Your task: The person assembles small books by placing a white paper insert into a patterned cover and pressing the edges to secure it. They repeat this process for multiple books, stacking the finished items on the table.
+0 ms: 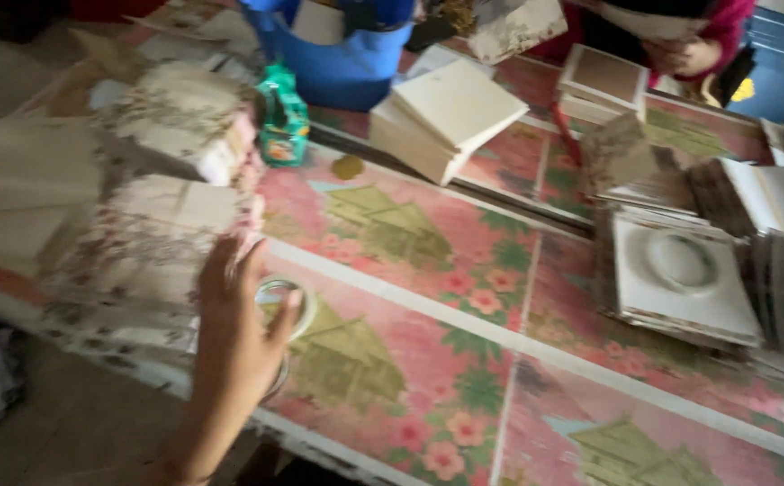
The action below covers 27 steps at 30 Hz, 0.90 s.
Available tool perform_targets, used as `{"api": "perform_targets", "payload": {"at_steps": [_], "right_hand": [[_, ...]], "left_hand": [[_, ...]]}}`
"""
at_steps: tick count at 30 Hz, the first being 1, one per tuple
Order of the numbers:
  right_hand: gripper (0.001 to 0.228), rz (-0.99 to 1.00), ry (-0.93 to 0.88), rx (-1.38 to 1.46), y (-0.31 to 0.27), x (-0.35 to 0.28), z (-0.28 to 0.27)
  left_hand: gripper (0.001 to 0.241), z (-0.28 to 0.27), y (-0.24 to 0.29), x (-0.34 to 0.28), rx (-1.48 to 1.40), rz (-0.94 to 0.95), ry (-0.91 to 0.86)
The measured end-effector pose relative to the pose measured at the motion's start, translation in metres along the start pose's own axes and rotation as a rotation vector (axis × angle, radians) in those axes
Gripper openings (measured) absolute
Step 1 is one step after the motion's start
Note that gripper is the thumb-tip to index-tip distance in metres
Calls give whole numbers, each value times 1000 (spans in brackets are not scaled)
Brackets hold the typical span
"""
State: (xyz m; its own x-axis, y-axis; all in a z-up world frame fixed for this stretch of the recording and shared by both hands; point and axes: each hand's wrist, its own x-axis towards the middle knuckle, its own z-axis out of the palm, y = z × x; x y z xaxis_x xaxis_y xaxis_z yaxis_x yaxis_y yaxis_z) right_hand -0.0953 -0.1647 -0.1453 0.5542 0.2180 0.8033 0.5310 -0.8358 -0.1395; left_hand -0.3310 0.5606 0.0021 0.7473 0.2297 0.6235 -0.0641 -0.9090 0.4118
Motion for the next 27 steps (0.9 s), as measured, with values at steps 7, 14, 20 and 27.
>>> {"api": "perform_targets", "payload": {"at_steps": [7,14,20,27], "right_hand": [[14,-40,-83,50,-205,-103,-25],[12,184,-174,141,-395,-58,0],[26,421,-160,175,-410,-92,-3],[21,446,-189,-113,-413,-91,-2]], "left_hand": [[41,-86,-87,21,235,-6,27],[77,-95,-205,113,165,-533,-334],[95,-107,-168,80,426,-465,-567],[108,-114,-171,74,587,-669,-874]]}}
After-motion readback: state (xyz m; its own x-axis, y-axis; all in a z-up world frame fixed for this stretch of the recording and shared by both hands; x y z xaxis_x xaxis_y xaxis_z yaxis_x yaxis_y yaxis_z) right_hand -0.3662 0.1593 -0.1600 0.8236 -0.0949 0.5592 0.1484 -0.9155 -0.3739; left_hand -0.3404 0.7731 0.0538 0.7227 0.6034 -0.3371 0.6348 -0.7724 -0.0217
